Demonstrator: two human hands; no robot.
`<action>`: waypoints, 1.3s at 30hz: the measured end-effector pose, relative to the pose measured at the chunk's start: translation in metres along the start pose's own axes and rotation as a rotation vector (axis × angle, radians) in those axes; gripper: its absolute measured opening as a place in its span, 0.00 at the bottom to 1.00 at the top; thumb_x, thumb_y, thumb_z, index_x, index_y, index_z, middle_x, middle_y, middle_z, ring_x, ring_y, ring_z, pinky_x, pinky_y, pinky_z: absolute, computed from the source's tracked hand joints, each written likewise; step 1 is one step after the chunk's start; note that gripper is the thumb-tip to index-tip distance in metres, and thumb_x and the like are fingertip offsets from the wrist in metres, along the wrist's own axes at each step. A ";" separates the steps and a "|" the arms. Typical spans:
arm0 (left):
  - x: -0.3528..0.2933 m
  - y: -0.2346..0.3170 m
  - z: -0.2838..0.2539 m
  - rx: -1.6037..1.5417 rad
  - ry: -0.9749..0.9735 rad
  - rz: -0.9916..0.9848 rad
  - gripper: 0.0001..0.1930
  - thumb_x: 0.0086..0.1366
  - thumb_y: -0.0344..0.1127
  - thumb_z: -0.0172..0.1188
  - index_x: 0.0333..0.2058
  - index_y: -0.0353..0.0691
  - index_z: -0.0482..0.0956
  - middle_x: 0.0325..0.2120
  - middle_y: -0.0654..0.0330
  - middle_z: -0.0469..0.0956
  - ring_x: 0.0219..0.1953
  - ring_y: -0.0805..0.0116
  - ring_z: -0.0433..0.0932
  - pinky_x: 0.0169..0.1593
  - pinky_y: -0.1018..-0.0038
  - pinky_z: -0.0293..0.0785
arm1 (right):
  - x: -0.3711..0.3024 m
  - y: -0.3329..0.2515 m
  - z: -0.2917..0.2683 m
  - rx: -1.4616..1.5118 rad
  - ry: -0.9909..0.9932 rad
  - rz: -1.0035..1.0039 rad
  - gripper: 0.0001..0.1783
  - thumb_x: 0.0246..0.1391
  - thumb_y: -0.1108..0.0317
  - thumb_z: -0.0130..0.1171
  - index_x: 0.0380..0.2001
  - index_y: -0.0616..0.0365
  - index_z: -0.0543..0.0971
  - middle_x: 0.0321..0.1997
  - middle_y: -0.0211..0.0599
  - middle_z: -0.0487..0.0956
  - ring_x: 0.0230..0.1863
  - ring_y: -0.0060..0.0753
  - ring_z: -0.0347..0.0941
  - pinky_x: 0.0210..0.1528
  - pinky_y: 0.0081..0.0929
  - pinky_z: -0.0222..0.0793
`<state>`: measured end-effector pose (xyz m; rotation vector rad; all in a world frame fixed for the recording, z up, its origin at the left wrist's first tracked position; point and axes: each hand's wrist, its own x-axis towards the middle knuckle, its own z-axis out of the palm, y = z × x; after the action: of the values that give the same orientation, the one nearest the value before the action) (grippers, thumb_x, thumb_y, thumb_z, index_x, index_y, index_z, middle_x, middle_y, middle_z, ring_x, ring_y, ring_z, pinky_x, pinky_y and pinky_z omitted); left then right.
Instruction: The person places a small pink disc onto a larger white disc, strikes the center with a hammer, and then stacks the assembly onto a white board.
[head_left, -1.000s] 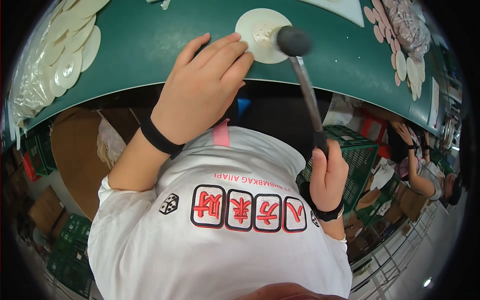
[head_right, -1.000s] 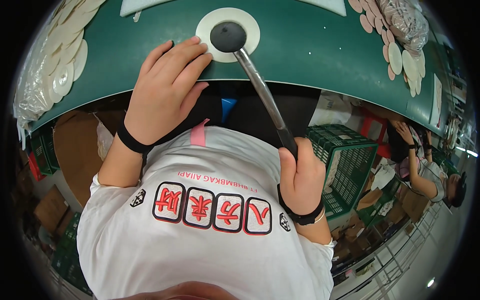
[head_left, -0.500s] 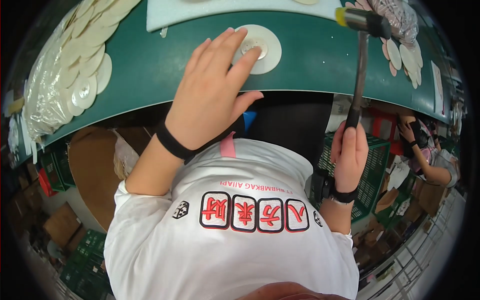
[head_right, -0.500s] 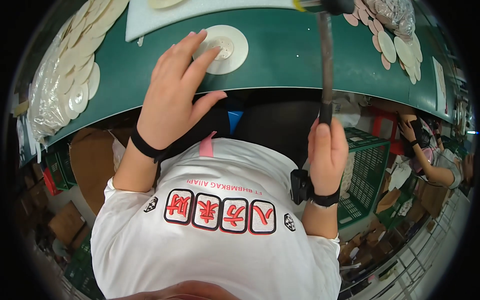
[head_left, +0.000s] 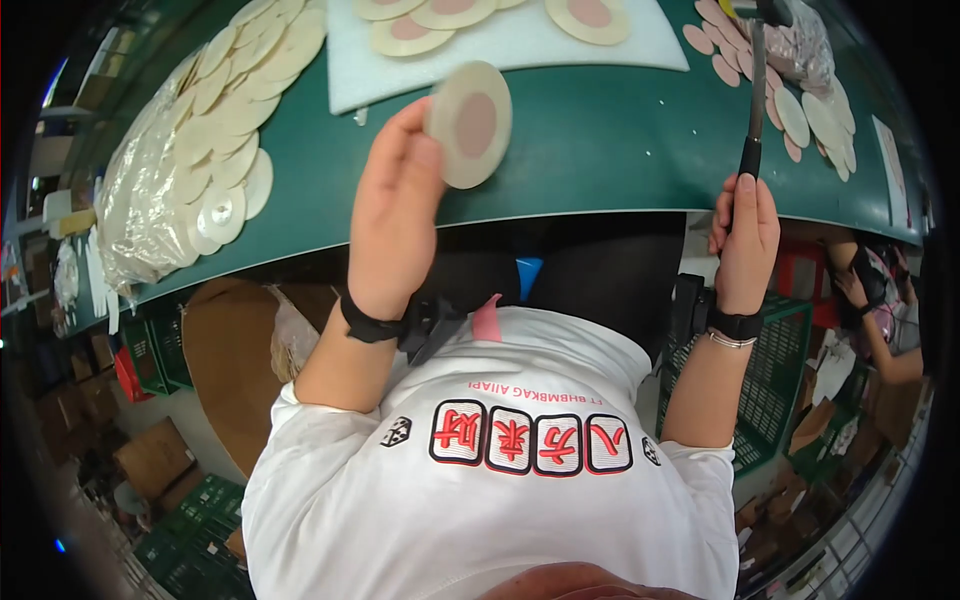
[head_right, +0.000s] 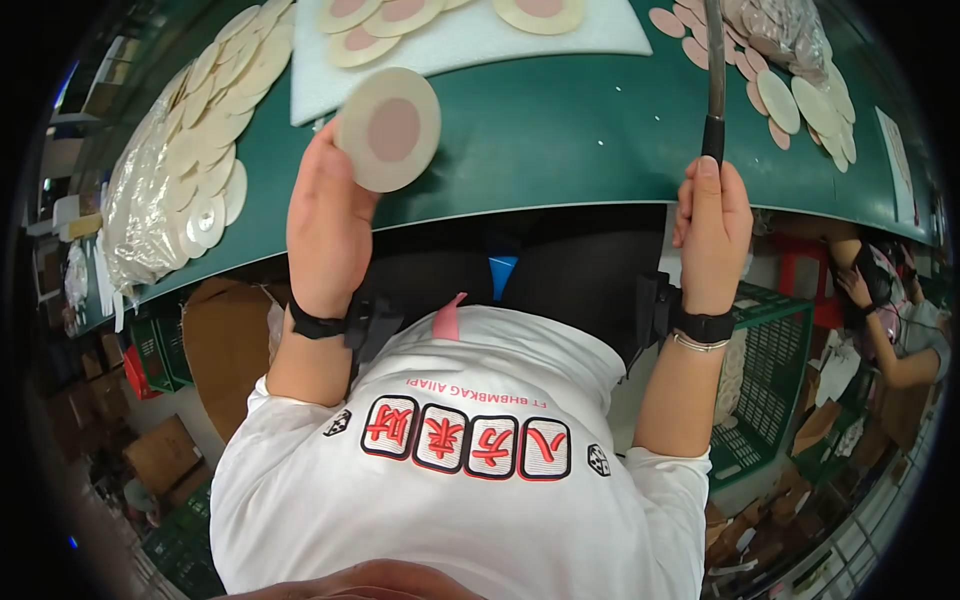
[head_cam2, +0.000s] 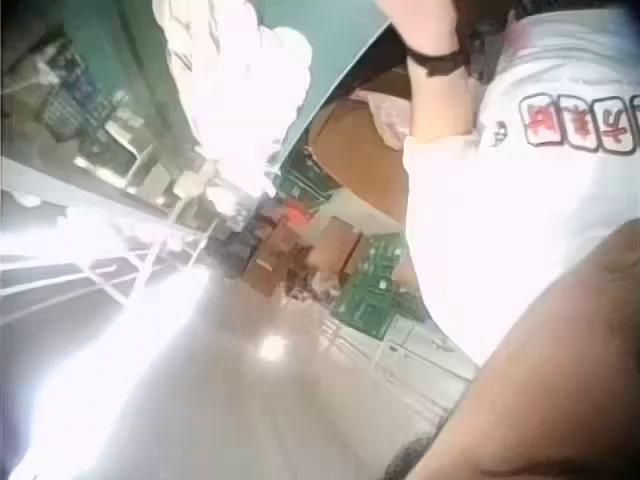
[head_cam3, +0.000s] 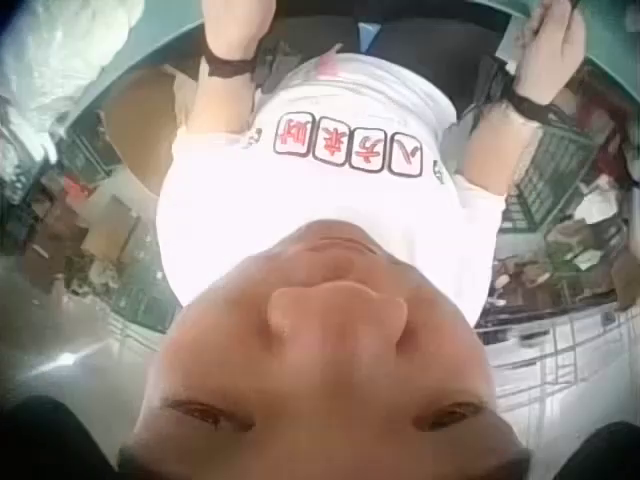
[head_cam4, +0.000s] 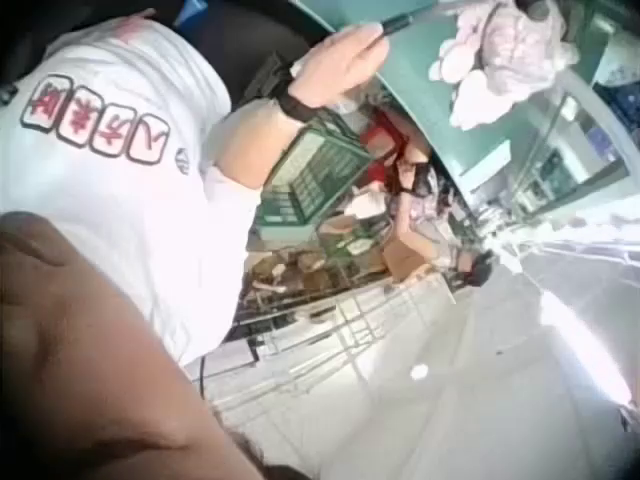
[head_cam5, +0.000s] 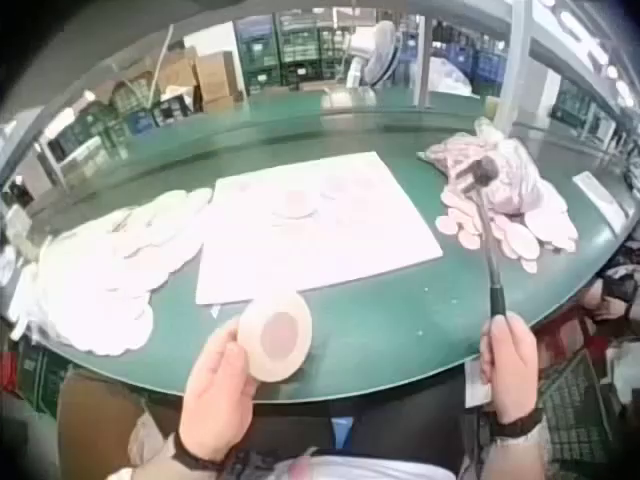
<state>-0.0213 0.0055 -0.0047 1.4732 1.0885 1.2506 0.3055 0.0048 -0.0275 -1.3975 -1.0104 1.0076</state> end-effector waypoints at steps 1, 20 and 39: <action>0.004 0.000 -0.001 -0.365 0.068 -0.150 0.23 0.74 0.46 0.53 0.61 0.37 0.70 0.55 0.53 0.76 0.55 0.58 0.78 0.57 0.59 0.76 | 0.005 0.001 0.000 -0.042 0.011 -0.003 0.15 0.73 0.56 0.49 0.40 0.57 0.75 0.22 0.20 0.66 0.17 0.10 0.55 0.17 0.14 0.51; 0.002 -0.012 -0.010 -0.824 0.087 -0.473 0.24 0.77 0.42 0.46 0.64 0.31 0.63 0.58 0.51 0.74 0.56 0.57 0.78 0.55 0.60 0.81 | 0.015 0.004 -0.002 -0.102 -0.032 0.079 0.17 0.73 0.54 0.50 0.41 0.57 0.77 0.24 0.20 0.68 0.17 0.09 0.55 0.17 0.13 0.51; 0.101 0.002 -0.027 -0.009 -0.027 -0.070 0.26 0.65 0.28 0.65 0.60 0.32 0.68 0.51 0.54 0.79 0.48 0.64 0.82 0.46 0.73 0.82 | 0.012 0.003 -0.005 0.169 -0.007 0.107 0.17 0.73 0.54 0.47 0.39 0.56 0.75 0.22 0.21 0.69 0.14 0.10 0.55 0.15 0.13 0.51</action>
<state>-0.0372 0.1061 0.0207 1.4294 1.1052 1.1824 0.3140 0.0144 -0.0306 -1.3195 -0.8415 1.1500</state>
